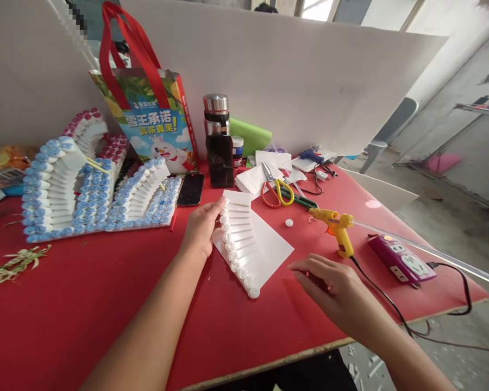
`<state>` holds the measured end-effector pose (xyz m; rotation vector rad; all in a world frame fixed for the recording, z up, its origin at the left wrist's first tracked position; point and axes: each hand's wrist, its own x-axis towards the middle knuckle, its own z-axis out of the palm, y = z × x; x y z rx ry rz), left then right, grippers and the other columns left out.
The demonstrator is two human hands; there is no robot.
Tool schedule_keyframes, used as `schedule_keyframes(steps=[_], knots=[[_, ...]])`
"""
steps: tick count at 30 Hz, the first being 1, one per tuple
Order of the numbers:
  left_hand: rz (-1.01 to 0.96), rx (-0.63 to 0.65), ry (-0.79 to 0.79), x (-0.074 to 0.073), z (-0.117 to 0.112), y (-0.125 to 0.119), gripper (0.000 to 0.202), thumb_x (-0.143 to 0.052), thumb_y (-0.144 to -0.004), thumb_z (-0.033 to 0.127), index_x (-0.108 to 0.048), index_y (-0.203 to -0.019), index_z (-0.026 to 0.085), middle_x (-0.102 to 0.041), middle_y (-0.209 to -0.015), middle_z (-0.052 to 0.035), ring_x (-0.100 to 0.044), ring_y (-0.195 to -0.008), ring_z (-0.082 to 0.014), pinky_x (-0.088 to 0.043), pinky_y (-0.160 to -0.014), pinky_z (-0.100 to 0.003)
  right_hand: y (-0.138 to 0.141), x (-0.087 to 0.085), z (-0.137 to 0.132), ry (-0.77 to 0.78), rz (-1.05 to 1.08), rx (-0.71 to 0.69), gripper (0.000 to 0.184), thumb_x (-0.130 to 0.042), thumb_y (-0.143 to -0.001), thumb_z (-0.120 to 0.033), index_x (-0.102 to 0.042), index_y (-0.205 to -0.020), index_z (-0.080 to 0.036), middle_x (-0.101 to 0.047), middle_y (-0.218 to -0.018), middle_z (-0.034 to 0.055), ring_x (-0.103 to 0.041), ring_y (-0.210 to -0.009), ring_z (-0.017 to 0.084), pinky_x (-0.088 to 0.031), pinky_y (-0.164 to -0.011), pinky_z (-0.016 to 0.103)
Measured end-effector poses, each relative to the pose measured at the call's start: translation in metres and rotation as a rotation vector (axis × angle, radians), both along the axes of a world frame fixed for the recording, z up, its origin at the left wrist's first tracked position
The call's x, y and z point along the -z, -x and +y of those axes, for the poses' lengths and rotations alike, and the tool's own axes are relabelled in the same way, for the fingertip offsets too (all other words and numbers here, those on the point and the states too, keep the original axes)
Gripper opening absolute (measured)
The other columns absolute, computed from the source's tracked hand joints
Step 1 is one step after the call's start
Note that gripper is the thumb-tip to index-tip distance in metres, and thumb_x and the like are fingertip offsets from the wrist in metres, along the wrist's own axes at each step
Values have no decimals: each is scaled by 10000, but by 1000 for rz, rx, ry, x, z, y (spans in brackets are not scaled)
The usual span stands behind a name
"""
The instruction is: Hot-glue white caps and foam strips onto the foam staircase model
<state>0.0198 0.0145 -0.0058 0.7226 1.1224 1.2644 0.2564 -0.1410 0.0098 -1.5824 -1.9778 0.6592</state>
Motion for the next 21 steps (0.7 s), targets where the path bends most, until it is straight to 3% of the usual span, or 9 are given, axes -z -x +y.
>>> schedule_keyframes(steps=[3,10,15,18,21], knots=[[33,-40,-34,3,1,-5,424,-931,-530,426,-719,-737,123,-687,-670,-15,-593,-565,-104,-470,-526,-207,-15,9,-15,-7,8,51,237,-494,-1022,-352,-701,-1007,-236,-693,-888,36,-635,-697,143,-470,-601,261],[74,-41,-65,6,7,-2,391,-923,-538,394,-708,-720,122,-614,-586,19,-549,-534,-100,-466,-527,-222,-48,6,-37,-131,3,140,207,-535,-1006,-353,-708,-1029,-242,-711,-933,45,-667,-753,158,-497,-621,250],[68,-36,-70,6,11,1,388,-921,-542,378,-711,-753,128,-618,-619,18,-553,-558,-100,-474,-545,-220,-74,23,-50,-216,-80,281,215,-553,-992,-394,-700,-1045,-248,-707,-956,49,-656,-755,165,-485,-585,251],[107,-15,-53,7,11,4,417,-912,-563,420,-708,-787,134,-645,-683,-2,-568,-596,-106,-466,-543,-210,-92,35,-49,-307,-230,425,270,-545,-982,-448,-687,-1075,-238,-699,-1041,75,-668,-865,221,-510,-704,321],[212,55,-73,4,12,10,468,-847,-647,539,-698,-839,139,-667,-759,-31,-587,-649,-126,-466,-557,-219,-108,43,-38,-293,-324,506,416,-522,-963,-536,-656,-1176,-206,-678,-1152,122,-657,-1013,302,-515,-821,412]])
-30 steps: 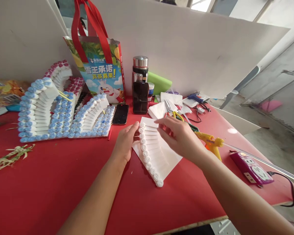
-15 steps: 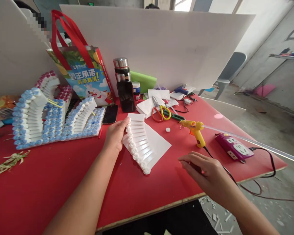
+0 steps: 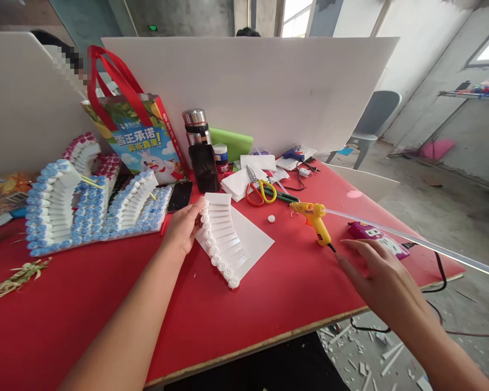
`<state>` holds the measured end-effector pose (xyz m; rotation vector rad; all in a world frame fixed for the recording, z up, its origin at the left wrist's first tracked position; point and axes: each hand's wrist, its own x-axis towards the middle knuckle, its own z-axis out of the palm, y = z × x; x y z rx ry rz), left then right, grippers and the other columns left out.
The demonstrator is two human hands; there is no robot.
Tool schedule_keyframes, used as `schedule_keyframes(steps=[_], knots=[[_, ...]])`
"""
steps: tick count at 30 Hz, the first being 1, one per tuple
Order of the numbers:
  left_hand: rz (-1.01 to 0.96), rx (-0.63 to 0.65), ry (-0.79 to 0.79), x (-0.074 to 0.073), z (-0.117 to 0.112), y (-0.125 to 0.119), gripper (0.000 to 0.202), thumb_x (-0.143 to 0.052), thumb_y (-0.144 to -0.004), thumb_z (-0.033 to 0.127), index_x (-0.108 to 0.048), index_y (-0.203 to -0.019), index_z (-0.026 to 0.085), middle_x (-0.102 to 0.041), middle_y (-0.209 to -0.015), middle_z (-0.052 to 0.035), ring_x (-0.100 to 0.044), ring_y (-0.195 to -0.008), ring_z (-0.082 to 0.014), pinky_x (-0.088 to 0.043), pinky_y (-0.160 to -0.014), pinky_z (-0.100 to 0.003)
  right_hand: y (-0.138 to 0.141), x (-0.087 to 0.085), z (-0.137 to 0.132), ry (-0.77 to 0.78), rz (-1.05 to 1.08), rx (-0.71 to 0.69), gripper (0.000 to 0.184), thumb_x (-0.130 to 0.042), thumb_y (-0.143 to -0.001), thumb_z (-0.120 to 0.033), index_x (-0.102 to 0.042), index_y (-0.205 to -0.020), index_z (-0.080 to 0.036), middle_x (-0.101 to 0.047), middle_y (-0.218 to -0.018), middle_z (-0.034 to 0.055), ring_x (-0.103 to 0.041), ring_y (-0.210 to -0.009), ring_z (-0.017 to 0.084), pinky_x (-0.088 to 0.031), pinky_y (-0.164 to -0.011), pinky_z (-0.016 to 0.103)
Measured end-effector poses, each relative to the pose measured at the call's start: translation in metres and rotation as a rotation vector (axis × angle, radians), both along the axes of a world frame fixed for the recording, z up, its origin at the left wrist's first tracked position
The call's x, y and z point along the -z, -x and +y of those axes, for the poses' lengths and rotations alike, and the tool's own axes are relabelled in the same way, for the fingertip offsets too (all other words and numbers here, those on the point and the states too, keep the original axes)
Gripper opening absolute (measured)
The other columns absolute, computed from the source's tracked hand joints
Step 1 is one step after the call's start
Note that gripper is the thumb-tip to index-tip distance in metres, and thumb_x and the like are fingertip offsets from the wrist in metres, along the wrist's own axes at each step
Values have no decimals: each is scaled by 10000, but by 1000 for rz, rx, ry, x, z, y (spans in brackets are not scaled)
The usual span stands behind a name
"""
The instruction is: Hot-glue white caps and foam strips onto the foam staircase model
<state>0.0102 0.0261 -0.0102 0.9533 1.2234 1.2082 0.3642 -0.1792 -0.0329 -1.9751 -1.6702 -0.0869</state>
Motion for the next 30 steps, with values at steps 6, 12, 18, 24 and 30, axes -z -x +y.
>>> schedule_keyframes(steps=[6,12,18,24,30], knots=[[586,-239,-572,-36,-9,-14,476,-739,-804,501,-649,-1147,183,-667,-905,-38,-620,-790,-167,-512,-710,-280,-10,-4,43,133,143,-12,520,-549,-915,-608,-640,-1214,-192,-685,-1143,127,-663,-1019,283,-514,-852,401],[895,498,-695,-37,-33,-101,140,-645,-865,181,-712,-988,172,-667,-1046,-82,-630,-759,-171,-511,-769,-340,-2,-7,90,229,243,-41,450,-606,-834,-629,-656,-935,-193,-687,-823,49,-616,-717,215,-439,-641,326],[1007,577,-745,10,-16,-147,155,-655,-738,18,-662,-753,172,-615,-900,-124,-613,-837,-272,-483,-789,-406,5,-1,110,285,468,-11,372,-641,-787,-554,-548,-714,-201,-500,-586,-24,-456,-543,139,-315,-506,278],[820,589,-658,2,-15,-144,194,-609,-757,18,-643,-673,190,-604,-792,-67,-586,-745,-211,-484,-768,-359,6,8,112,224,697,-36,364,-636,-829,-529,-571,-709,-191,-413,-516,-43,-368,-479,114,-252,-453,266],[-2,599,-208,-52,-21,-79,282,-780,-800,250,-760,-1076,194,-713,-915,-57,-671,-786,-152,-545,-753,-269,30,-27,95,142,915,-152,427,-654,-869,-560,-707,-877,-137,-695,-842,80,-585,-718,164,-427,-583,276]])
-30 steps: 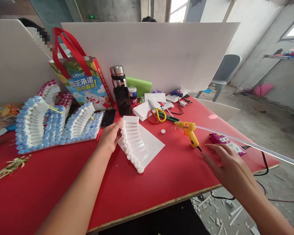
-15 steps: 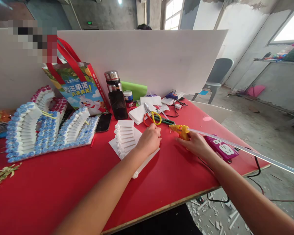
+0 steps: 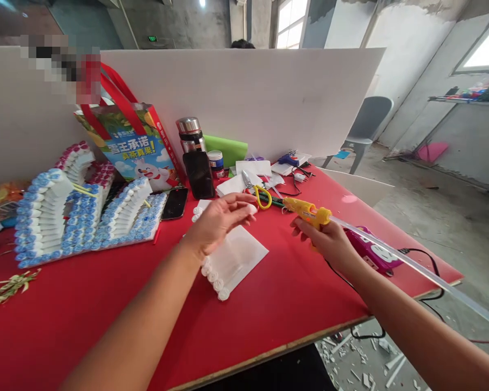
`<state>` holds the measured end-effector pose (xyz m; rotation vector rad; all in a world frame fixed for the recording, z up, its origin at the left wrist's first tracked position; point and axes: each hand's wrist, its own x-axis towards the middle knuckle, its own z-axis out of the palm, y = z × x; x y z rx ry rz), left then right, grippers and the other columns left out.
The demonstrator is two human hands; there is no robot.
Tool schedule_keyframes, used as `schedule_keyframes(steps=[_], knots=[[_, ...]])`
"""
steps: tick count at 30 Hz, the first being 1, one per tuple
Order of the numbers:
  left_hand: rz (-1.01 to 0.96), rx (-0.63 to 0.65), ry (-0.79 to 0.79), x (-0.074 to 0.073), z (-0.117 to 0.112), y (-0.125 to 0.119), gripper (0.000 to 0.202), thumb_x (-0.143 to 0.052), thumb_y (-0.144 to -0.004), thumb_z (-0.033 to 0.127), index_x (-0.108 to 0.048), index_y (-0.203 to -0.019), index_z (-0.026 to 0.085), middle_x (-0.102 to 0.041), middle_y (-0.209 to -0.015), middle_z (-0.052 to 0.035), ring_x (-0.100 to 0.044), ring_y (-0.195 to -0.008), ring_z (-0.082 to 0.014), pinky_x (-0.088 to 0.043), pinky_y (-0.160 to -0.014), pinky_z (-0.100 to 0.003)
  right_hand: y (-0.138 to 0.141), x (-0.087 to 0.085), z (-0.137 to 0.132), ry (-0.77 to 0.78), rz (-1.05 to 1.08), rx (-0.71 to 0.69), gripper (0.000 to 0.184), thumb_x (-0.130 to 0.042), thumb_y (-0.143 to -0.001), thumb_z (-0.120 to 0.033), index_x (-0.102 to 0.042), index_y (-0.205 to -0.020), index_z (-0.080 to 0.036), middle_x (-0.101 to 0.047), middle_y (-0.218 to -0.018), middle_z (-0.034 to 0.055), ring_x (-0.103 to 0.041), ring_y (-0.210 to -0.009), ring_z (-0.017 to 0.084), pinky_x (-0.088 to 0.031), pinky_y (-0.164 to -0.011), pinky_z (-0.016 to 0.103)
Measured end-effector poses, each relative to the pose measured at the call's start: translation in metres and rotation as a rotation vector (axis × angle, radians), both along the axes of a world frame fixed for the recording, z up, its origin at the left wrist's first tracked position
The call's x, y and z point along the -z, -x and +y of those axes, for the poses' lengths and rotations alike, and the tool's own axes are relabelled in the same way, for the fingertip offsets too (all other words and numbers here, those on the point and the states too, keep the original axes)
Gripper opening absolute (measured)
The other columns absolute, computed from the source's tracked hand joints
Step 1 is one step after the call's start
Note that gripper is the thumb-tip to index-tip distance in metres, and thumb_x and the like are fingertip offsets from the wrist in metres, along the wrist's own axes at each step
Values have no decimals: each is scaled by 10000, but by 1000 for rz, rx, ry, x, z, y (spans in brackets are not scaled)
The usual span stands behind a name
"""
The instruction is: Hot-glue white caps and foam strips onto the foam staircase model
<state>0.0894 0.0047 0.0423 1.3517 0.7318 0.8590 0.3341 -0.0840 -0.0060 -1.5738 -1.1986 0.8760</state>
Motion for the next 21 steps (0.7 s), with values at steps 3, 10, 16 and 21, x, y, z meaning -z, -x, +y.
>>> schedule_keyframes(steps=[3,10,16,21], knots=[[-150,-118,174,-8,4,43,263,-811,-769,170,-787,-1030,144,-744,-950,-81,-690,-811,-119,-563,-789,-209,23,-24,6,-138,163,-204,382,-663,-896,-520,-710,-959,-146,-718,-918,91,-635,-794,183,-482,-673,301],[-402,-264,179,15,3,83,340,-831,-737,110,-783,-1073,136,-762,-978,-77,-691,-790,-81,-561,-738,-129,85,-46,42,-319,224,-473,291,-611,-949,-419,-701,-802,-185,-714,-847,68,-646,-876,215,-526,-777,345],[-397,-338,166,21,1,80,308,-870,-718,180,-773,-1010,165,-752,-926,-37,-703,-780,-89,-568,-767,-171,107,-28,40,-271,163,-543,325,-603,-927,-521,-703,-789,-245,-708,-839,83,-660,-871,283,-564,-663,413],[-377,-350,156,27,2,78,285,-876,-707,175,-780,-975,180,-760,-932,-28,-720,-810,-103,-572,-810,-192,99,-17,35,-222,190,-533,295,-601,-932,-502,-684,-799,-253,-697,-792,71,-659,-819,274,-551,-603,395]])
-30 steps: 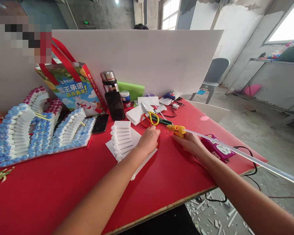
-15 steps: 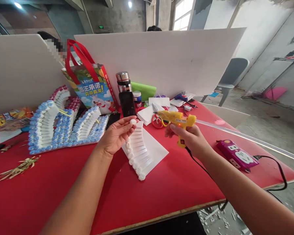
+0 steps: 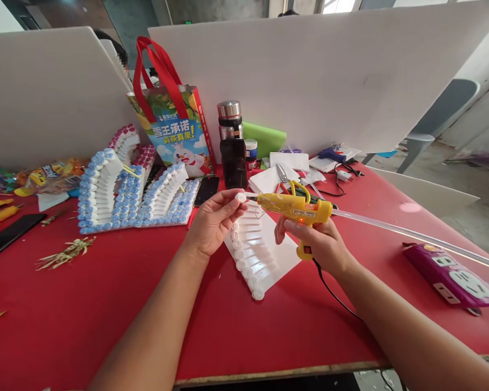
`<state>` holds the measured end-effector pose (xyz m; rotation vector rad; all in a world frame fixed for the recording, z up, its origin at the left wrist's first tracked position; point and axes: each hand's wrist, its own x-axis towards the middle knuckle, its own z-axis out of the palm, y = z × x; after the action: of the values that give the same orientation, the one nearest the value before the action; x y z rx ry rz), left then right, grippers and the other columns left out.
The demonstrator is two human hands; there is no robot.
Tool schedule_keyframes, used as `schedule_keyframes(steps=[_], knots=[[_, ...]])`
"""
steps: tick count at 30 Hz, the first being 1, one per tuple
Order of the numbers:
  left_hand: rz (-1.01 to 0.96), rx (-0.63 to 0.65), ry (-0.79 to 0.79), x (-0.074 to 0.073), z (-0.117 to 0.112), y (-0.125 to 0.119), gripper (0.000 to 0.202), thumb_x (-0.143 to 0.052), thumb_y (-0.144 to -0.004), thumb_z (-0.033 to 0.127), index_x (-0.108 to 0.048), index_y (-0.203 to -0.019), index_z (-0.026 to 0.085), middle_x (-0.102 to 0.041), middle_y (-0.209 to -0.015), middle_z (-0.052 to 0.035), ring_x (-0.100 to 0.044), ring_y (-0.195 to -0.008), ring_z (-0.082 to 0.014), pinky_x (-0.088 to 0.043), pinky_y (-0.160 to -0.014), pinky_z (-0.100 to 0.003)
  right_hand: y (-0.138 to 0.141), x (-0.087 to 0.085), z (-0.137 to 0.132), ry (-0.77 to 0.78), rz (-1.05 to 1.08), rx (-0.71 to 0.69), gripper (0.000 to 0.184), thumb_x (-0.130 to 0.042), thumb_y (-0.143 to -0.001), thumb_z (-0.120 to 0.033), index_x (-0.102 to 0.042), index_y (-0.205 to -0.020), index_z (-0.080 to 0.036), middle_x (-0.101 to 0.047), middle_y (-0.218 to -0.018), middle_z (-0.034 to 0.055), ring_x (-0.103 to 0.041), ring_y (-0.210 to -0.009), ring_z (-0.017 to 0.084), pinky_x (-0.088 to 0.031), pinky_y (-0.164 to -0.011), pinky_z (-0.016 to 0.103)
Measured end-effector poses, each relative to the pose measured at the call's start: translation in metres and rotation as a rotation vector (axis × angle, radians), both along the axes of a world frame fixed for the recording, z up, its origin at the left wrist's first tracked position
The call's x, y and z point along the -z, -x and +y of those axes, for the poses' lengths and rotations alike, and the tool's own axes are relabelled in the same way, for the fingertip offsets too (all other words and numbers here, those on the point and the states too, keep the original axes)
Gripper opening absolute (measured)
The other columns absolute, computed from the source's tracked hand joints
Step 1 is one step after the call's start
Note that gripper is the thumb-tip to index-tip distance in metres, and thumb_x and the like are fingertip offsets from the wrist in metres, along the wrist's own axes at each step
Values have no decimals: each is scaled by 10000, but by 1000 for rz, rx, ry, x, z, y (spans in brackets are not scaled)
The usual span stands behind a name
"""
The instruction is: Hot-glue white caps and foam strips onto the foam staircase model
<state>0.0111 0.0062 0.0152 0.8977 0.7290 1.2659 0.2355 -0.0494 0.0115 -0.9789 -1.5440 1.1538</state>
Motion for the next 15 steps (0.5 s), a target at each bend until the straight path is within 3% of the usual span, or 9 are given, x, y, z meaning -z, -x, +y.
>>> schedule_keyframes(steps=[8,15], knots=[[38,28,-21,-4,-7,-6,270,-854,-739,189,-785,-998,164,-771,-944,-53,-726,-821,-126,-575,-899,-257,-6,-2,1,-30,15,-10,302,-590,-945,-444,-677,-759,-224,-677,-743,61,-644,-763,248,-542,-664,402],[32,28,-23,-2,-6,-6,255,-853,-733,177,-789,-980,182,-761,-906,-36,-724,-802,-125,-577,-889,-262,-5,-2,0,-15,21,-21,301,-601,-934,-435,-671,-756,-202,-664,-729,59,-632,-733,228,-535,-674,384]])
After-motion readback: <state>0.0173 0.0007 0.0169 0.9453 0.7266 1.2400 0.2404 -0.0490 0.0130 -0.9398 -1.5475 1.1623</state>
